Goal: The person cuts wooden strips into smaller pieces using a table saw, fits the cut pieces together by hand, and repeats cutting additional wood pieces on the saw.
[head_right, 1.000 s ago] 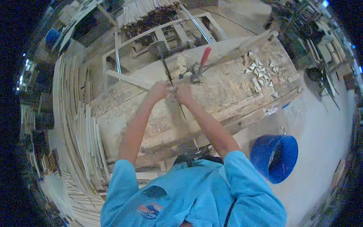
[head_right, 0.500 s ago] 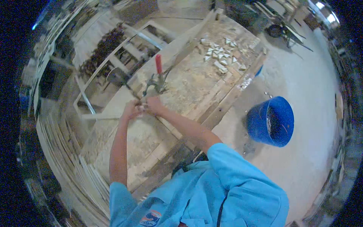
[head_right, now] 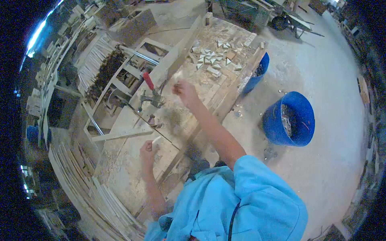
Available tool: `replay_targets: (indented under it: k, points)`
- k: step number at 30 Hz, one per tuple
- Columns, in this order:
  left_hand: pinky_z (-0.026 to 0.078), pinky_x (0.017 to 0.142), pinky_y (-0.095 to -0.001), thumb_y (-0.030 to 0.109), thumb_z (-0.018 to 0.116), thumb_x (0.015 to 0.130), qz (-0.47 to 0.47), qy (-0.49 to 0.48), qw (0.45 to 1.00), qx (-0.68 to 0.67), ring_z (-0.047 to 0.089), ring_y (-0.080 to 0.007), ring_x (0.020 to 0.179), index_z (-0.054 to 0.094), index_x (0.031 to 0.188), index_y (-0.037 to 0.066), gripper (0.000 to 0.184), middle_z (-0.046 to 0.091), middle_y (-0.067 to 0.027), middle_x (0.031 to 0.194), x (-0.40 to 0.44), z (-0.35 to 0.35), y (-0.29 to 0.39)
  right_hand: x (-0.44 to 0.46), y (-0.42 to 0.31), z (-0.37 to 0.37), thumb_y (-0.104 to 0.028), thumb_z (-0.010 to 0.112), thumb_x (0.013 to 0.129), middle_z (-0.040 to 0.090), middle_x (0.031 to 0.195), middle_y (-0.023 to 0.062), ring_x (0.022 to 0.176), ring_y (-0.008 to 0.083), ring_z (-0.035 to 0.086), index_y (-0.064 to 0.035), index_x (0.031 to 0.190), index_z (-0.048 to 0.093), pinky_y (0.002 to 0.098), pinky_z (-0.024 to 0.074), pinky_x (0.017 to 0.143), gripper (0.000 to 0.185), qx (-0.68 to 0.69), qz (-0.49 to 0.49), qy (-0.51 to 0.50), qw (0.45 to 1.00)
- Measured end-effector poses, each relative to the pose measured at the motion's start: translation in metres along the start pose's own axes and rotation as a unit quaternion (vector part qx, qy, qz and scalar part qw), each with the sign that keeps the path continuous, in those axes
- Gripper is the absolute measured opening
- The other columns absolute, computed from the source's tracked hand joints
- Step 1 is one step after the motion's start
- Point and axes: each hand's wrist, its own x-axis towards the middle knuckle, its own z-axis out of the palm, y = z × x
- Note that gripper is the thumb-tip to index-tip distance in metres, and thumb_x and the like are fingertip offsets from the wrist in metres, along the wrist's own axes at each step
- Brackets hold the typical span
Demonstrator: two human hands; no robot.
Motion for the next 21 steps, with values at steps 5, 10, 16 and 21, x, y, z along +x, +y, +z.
replay_targets:
  k: [5, 10, 16, 21]
  points:
    - [0.048, 0.067, -0.0236, 0.000, 0.072, 0.081, -0.003, 0.016, 0.999, -0.040, 0.064, -0.0113, 0.075, 0.063, 0.097, -0.003, 0.018, 0.067, -0.0070, 0.082, -0.026, 0.048, 0.013, -0.023, 0.040, -0.064, -0.021, 0.065, 0.089, 0.068, 0.085, 0.0096, 0.074, 0.0159, 0.065, -0.0019, 0.099, 0.066, 0.0321, 0.0517, 0.063, 0.022, -0.108, 0.085, -0.081, 0.987]
    - [0.048, 0.066, -0.0247, 0.006, 0.075, 0.078, 0.060, 0.039, 0.997, -0.012, 0.062, -0.0111, 0.073, 0.062, 0.092, -0.001, 0.021, 0.066, -0.0055, 0.080, -0.038, 0.095, 0.038, -0.146, 0.037, -0.034, -0.032, 0.073, 0.085, 0.067, 0.075, 0.0050, 0.061, 0.0126, 0.061, -0.0023, 0.093, 0.068, 0.0289, 0.0484, 0.053, 0.031, -0.223, 0.249, -0.071, 0.940]
    - [0.049, 0.071, -0.0260, 0.009, 0.076, 0.077, 0.107, -0.009, 0.988, 0.111, 0.061, -0.0111, 0.078, 0.063, 0.091, 0.001, 0.021, 0.065, -0.0021, 0.083, -0.056, 0.145, 0.053, -0.189, 0.016, -0.050, -0.033, 0.086, 0.070, 0.067, 0.077, 0.0056, 0.074, 0.0099, 0.062, 0.0025, 0.099, 0.068, 0.0273, 0.0496, 0.064, 0.050, -0.451, 0.057, 0.023, 0.890]
    - [0.048, 0.081, -0.0263, 0.010, 0.067, 0.091, -0.013, -0.089, 0.992, -0.084, 0.061, -0.0121, 0.090, 0.067, 0.109, -0.003, 0.022, 0.067, -0.0060, 0.098, -0.072, 0.148, 0.037, -0.204, -0.010, -0.089, -0.018, 0.078, 0.076, 0.069, 0.075, 0.0090, 0.062, 0.0112, 0.063, 0.0057, 0.099, 0.068, 0.0273, 0.0513, 0.054, 0.034, -0.316, 0.087, -0.015, 0.945]
